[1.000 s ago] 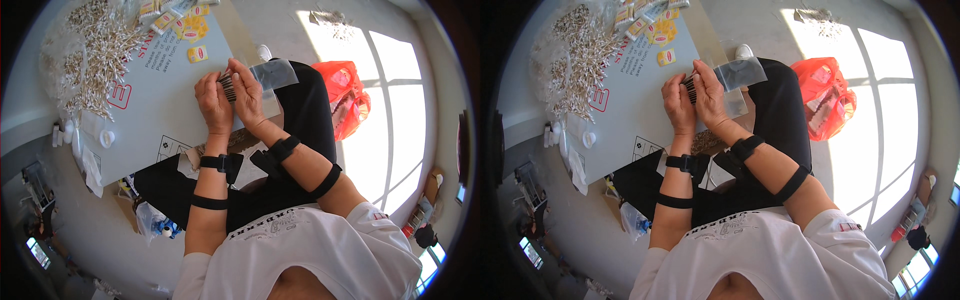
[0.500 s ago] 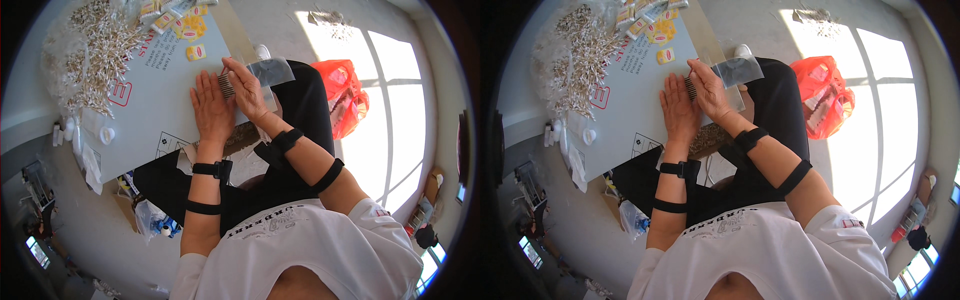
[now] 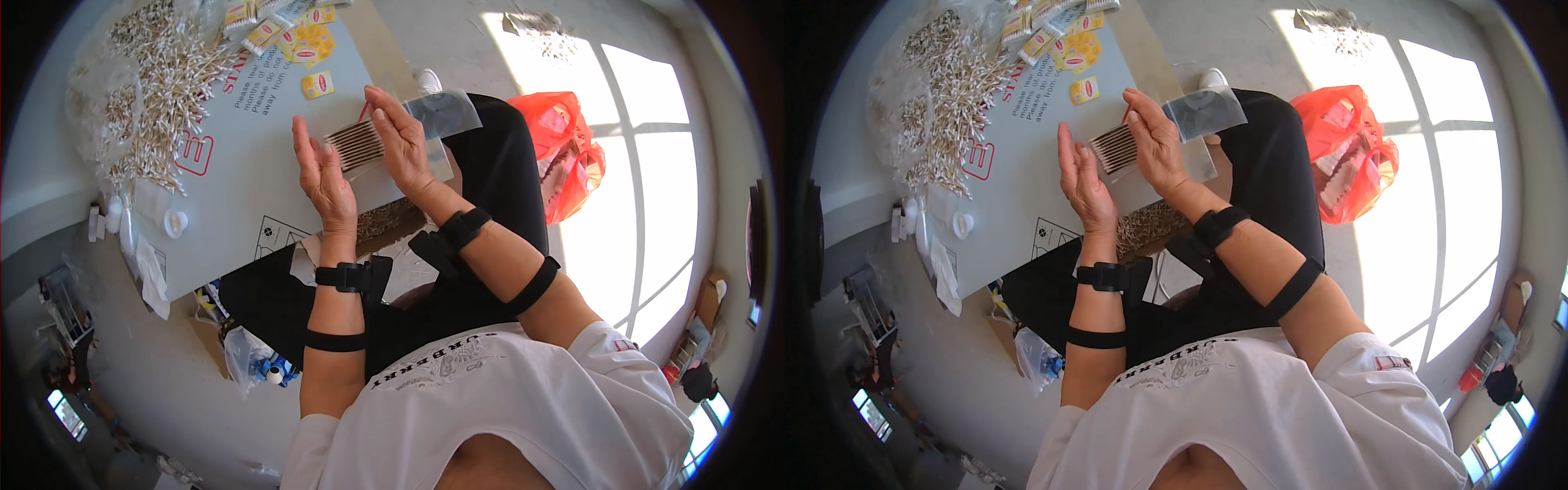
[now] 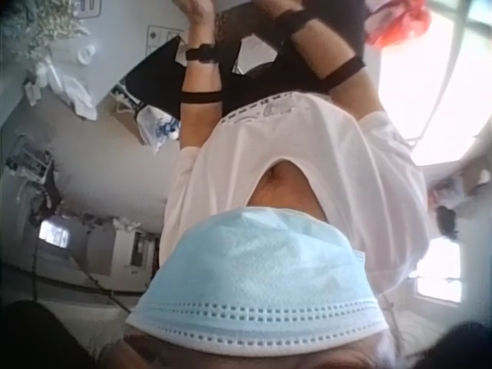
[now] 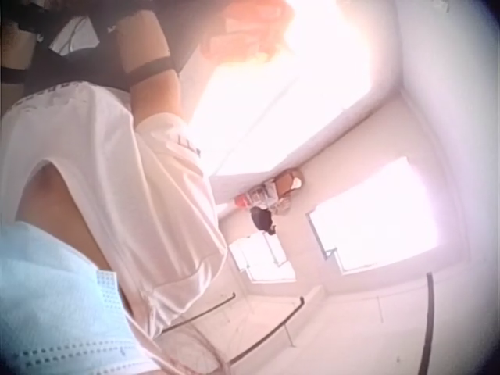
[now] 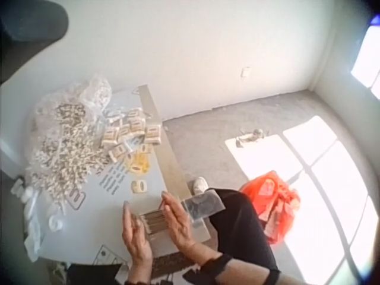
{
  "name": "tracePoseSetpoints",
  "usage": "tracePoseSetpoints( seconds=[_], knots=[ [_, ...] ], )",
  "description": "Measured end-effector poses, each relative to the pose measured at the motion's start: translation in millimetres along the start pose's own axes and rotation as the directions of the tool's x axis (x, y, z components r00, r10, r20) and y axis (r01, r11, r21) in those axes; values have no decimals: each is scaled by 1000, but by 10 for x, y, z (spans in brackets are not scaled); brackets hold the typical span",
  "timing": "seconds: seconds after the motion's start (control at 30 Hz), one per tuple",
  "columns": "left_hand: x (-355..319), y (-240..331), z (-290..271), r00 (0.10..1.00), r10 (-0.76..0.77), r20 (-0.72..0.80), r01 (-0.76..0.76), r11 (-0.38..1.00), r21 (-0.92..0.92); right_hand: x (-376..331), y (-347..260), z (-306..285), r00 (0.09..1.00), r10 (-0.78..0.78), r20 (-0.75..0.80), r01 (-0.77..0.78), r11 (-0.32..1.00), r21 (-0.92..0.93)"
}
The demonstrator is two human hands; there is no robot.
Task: Counting and packaging cotton swabs into small plastic bags and applying adhesive labels.
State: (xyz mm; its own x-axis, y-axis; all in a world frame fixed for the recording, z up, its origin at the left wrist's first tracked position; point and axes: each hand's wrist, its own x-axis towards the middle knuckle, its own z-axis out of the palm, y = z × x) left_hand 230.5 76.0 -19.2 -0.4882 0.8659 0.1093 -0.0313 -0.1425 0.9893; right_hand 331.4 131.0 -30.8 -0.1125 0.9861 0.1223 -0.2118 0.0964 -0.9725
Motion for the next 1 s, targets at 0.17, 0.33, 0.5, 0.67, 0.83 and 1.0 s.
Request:
tracePoseSetpoints(
  seconds=[0.17,0.33,0.5,0.67,0.83,1.0],
  knots=[
    [-90,159,-192,869,-1,495,-464,347,815,61,-226,-253,974,-2,227,67,958,-280],
    [-192,101,-224,869,-62,491,-463,247,851,71,-379,-427,773,-27,634,514,613,-600],
    [-112,110,-194,876,-5,483,-463,274,843,86,-363,-467,761,-32,648,541,583,-606],
    [15,63,-227,843,48,536,-526,281,803,107,-338,-428,767,-68,638,552,577,-602],
    [34,67,-236,840,36,541,-528,283,801,107,-325,-393,773,-135,620,585,531,-614],
    [-98,108,-163,868,25,496,-482,281,830,106,-275,-421,742,-127,658,629,469,-619]
  ],
)
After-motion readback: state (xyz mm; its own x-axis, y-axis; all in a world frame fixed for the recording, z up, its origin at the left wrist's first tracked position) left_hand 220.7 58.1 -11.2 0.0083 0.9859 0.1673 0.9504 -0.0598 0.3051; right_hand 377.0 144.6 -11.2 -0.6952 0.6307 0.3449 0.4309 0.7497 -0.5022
